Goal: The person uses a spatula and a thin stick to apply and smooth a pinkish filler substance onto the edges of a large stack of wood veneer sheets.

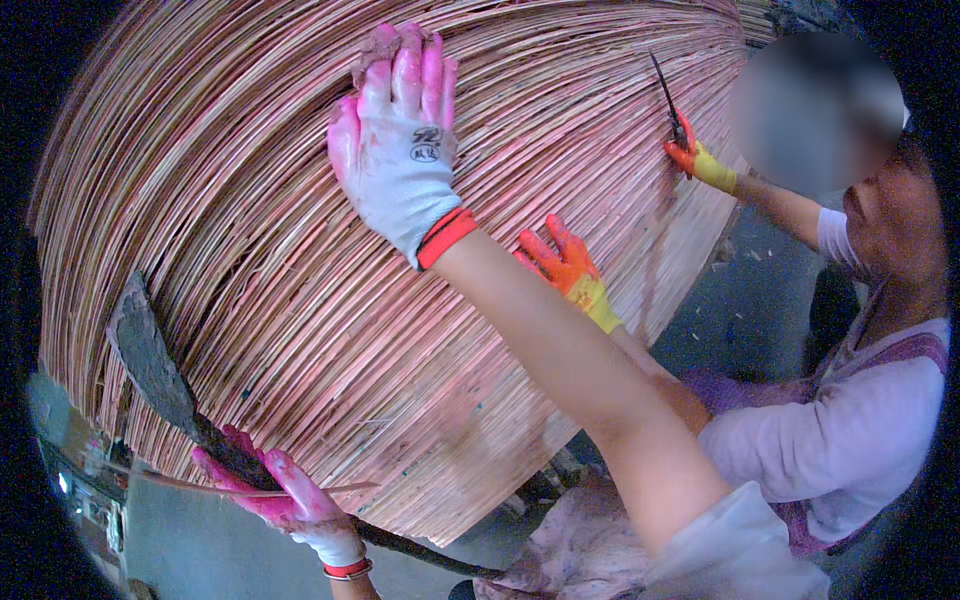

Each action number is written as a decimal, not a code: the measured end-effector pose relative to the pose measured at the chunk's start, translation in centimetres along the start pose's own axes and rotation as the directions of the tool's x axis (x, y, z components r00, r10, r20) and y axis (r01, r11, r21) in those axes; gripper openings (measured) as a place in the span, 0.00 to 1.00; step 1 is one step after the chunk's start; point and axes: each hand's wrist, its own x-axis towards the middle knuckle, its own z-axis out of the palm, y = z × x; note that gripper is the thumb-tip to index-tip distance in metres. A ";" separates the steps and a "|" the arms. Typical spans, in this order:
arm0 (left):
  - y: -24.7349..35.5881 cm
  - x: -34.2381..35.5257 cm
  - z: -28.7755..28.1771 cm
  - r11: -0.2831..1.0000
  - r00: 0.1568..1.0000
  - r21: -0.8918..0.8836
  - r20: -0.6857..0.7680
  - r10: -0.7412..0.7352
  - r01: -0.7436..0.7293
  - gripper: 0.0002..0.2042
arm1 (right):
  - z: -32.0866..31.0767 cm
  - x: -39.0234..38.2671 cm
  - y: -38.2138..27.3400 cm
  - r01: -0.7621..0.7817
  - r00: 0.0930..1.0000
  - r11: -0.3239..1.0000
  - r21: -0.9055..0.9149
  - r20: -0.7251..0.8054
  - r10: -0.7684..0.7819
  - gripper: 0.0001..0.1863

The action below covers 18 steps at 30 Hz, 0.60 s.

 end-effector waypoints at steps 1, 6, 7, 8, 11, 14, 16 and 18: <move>0.1 0.0 -0.1 0.994 1.000 -0.109 0.003 -0.011 0.011 0.34 | -0.1 -0.2 0.1 0.019 1.000 1.000 -0.001 -0.007 -0.019 0.42; 0.6 0.2 0.1 0.991 0.994 -0.101 0.056 0.098 -0.092 0.33 | -0.2 -0.4 0.0 0.023 0.999 0.997 -0.070 0.049 -0.019 0.44; 0.5 0.2 0.3 0.988 0.988 -0.053 0.045 0.145 -0.142 0.32 | -0.2 -0.4 -0.1 0.023 0.999 0.997 -0.072 0.048 -0.019 0.44; 0.5 0.2 0.4 0.992 0.991 0.016 0.053 0.122 -0.123 0.32 | -0.1 -0.4 -0.2 0.014 0.998 0.997 -0.080 0.059 -0.010 0.44; 0.3 0.2 0.4 0.988 0.988 0.012 0.027 0.154 -0.154 0.32 | 0.0 -0.4 -0.2 0.007 0.998 0.996 -0.093 0.070 -0.001 0.44; 0.1 0.2 0.1 0.992 0.999 0.118 0.019 0.035 -0.037 0.33 | 0.3 -0.4 0.0 0.020 0.998 0.993 -0.115 0.068 -0.012 0.43; 0.1 0.0 -0.1 0.965 0.997 0.252 0.032 0.072 -0.078 0.33 | 0.2 -0.3 0.2 0.021 0.995 0.998 -0.056 0.104 -0.016 0.43; 0.0 -0.2 0.0 0.997 0.999 -0.048 -0.002 0.053 -0.053 0.33 | -0.4 -0.1 0.7 0.024 0.988 0.997 -0.070 0.155 -0.013 0.44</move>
